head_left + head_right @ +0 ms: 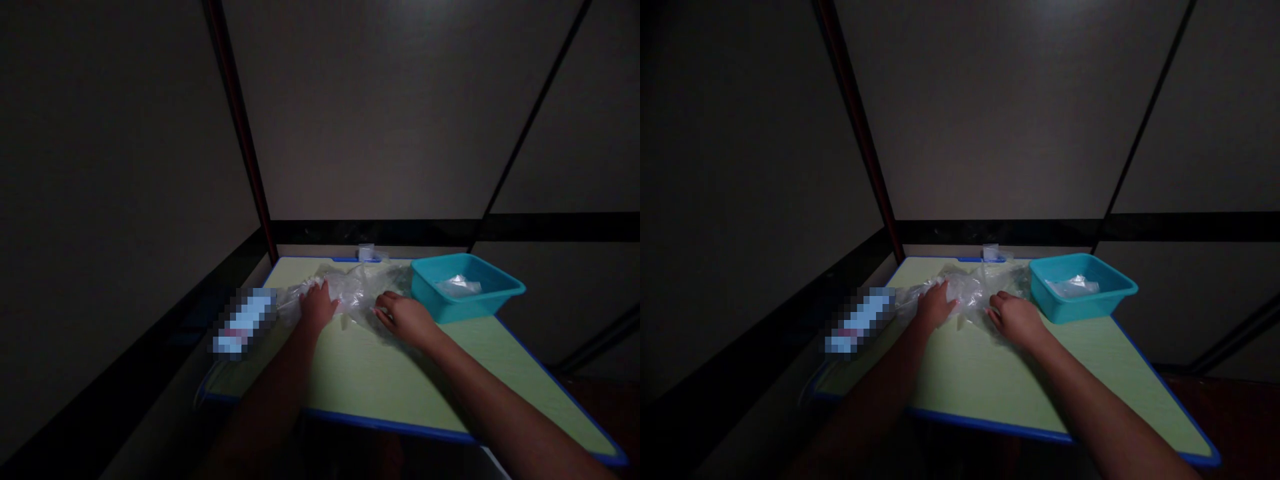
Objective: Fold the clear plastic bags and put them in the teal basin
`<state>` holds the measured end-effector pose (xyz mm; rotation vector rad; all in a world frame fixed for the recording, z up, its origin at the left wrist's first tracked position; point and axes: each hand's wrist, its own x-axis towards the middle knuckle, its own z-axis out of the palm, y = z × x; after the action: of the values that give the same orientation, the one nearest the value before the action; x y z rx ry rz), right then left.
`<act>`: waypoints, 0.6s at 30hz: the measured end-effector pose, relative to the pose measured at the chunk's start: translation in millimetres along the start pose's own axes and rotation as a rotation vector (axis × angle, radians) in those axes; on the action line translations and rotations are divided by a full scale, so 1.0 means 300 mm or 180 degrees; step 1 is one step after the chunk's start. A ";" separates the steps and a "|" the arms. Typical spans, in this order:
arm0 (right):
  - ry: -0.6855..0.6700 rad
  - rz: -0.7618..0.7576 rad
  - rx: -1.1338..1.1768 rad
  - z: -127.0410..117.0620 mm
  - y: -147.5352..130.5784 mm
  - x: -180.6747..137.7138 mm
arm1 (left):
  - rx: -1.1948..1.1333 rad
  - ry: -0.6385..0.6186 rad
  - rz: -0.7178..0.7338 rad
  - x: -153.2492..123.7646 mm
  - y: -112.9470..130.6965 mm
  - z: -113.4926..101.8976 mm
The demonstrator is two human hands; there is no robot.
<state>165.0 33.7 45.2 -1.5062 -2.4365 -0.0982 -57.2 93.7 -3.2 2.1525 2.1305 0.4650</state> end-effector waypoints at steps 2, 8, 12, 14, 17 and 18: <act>-0.0050 -0.0036 -0.0009 0.023 0.005 -0.005 | 0.0005 0.0013 0.0066 0.008 0.000 -0.002; -0.0122 -0.0107 0.0271 0.050 0.025 -0.019 | 0.0023 0.0097 0.0065 0.026 -0.021 -0.019; -0.0132 -0.0104 0.0356 0.064 0.044 -0.017 | 0.0059 0.0267 -0.0093 0.015 -0.035 -0.027; -0.0147 -0.0112 0.0357 0.064 0.050 -0.016 | 0.0036 0.0377 -0.0152 0.007 -0.038 -0.033; -0.0171 -0.0161 0.0318 0.059 0.052 -0.016 | -0.0079 0.0624 -0.0121 -0.003 -0.036 -0.049; -0.0170 -0.0183 0.0305 0.057 0.052 -0.017 | -0.0137 0.0736 -0.0086 -0.005 -0.035 -0.056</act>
<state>177.7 39.7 26.1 -1.4159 -2.4886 0.0473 -71.8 90.0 9.9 2.1364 2.2360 0.7852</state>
